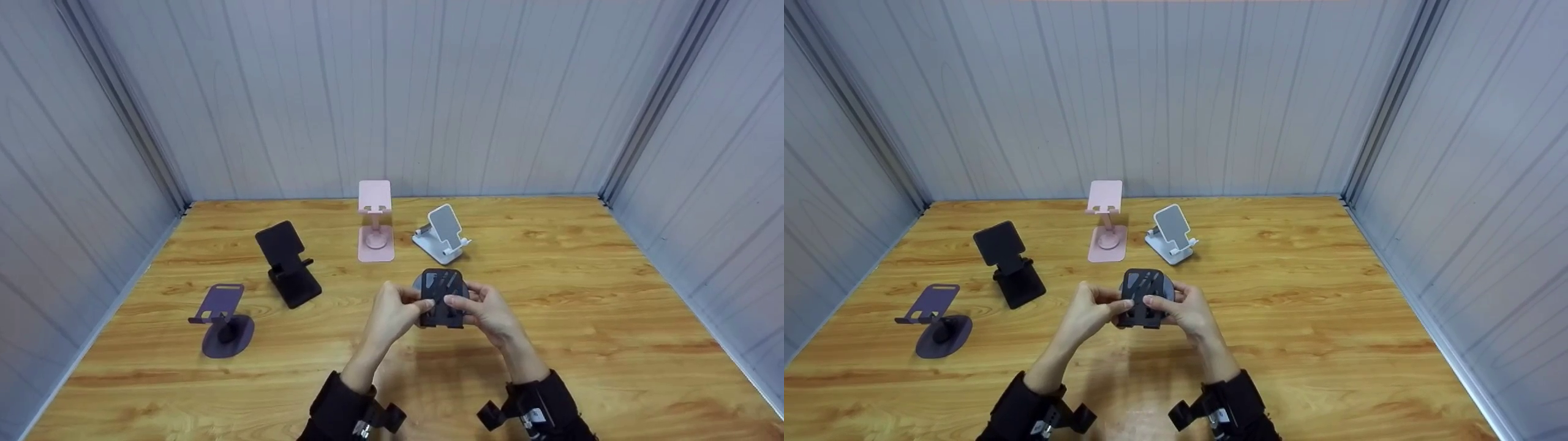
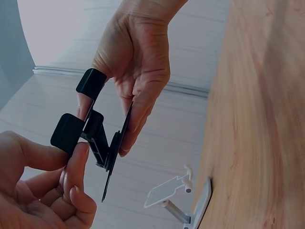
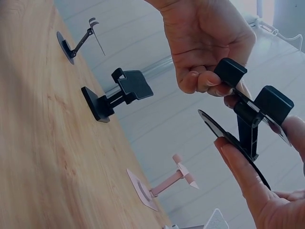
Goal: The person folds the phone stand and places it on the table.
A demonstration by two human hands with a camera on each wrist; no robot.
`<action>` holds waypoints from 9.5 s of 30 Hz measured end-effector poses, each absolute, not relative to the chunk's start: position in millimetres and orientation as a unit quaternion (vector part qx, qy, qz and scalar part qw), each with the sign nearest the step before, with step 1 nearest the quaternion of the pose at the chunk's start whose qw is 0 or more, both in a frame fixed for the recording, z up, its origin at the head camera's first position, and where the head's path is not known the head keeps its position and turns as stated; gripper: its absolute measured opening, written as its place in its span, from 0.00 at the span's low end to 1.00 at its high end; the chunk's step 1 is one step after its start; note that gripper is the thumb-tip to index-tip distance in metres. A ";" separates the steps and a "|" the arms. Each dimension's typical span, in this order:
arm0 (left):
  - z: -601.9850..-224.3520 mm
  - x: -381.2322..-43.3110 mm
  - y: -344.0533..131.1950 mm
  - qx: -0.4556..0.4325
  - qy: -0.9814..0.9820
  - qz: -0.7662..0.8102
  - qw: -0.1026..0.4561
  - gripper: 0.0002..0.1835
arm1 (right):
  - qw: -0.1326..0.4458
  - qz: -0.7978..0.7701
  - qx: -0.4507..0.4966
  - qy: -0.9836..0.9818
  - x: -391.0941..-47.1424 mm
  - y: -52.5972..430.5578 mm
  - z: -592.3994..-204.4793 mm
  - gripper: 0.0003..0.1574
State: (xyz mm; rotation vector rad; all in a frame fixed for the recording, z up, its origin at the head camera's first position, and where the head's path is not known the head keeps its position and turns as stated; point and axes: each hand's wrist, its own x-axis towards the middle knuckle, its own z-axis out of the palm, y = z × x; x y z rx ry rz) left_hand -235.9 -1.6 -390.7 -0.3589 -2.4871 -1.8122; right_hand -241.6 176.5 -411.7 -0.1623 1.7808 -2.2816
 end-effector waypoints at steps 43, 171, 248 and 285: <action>-419.8 -243.2 -2.4 -0.147 -0.813 -0.553 0.111 0.11 | 0.069 -0.771 0.036 0.633 -258.9 211.8 -418.7 0.36; -386.5 -313.8 -125.5 0.115 -0.695 -0.684 0.189 0.11 | -0.097 -0.497 0.167 0.846 -303.5 325.3 -425.1 0.25; -371.8 -255.1 5.5 -0.197 -0.687 -0.693 0.100 0.14 | 0.148 -0.757 -0.075 0.631 -259.3 174.8 -434.5 0.25; -385.6 -253.1 11.6 -0.205 -0.671 -0.699 0.138 0.12 | 0.145 -0.743 -0.042 0.652 -250.5 172.4 -428.9 0.27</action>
